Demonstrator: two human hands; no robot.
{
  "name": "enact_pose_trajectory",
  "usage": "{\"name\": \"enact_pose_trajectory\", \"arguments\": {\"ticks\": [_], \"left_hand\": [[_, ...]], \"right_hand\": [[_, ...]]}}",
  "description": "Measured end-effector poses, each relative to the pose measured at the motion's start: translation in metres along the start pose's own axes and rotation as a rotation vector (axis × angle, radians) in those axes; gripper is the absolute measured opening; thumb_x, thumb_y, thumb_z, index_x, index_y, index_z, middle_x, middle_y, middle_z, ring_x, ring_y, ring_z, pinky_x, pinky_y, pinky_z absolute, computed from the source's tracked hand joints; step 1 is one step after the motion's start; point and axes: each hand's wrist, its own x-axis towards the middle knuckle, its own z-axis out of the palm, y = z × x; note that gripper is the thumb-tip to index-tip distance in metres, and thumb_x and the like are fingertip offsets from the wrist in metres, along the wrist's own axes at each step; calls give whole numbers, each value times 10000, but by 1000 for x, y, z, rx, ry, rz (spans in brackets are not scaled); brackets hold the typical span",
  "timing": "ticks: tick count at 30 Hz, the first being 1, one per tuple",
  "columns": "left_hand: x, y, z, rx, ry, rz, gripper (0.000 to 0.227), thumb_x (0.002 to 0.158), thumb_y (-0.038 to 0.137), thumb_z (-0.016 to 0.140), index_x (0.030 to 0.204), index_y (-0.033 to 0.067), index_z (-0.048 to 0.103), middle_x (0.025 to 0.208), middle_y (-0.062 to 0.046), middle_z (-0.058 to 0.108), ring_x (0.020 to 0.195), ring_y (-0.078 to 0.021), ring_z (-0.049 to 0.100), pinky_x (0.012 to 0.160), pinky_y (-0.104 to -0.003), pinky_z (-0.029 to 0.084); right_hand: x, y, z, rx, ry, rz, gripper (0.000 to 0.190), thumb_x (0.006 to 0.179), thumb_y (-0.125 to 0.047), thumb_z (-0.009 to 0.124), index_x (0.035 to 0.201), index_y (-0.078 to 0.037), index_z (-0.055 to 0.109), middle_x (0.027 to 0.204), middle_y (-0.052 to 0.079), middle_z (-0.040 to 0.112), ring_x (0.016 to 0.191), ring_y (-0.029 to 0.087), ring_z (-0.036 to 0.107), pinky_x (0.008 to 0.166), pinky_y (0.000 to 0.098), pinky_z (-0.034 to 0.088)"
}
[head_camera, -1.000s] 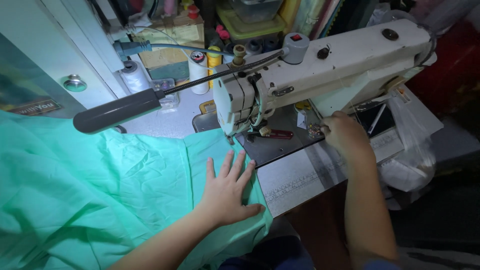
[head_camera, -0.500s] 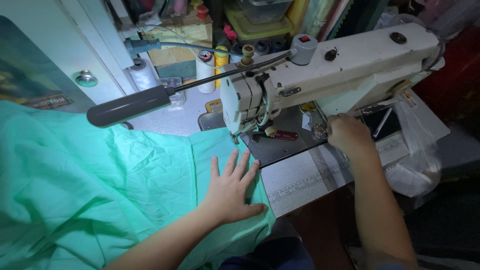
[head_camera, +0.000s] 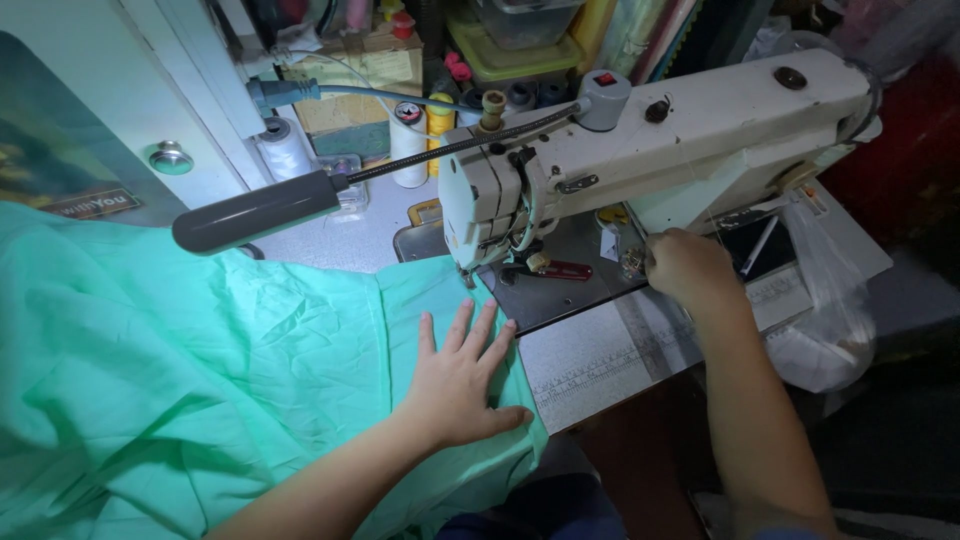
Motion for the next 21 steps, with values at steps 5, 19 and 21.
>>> {"name": "enact_pose_trajectory", "arguments": {"ticks": [5, 19, 21], "left_hand": [[1, -1, 3, 29, 25, 8, 1132, 781, 871, 574, 1612, 177, 241, 1696, -166, 101, 1542, -422, 50, 1103, -808, 34], [1, -2, 4, 18, 19, 11, 1135, 786, 882, 559, 1615, 178, 235, 1694, -172, 100, 1543, -426, 36, 1103, -807, 22], [0, -2, 6, 11, 49, 18, 1138, 775, 870, 584, 1608, 167, 258, 1695, -175, 99, 1539, -434, 50, 1097, -813, 35]], "right_hand": [[-15, -7, -26, 153, -55, 65, 191, 919, -169, 517, 854, -113, 687, 911, 51, 703, 861, 248, 645, 624, 394, 458], [-13, -1, -20, 303, -3, 20, 216, 918, -155, 546, 867, -100, 749, 953, 70, 733, 874, 249, 655, 661, 390, 461], [-16, -4, -21, 414, 151, 6, 169, 954, -136, 527, 932, -63, 678, 898, 115, 706, 813, 266, 632, 667, 403, 441]]}}
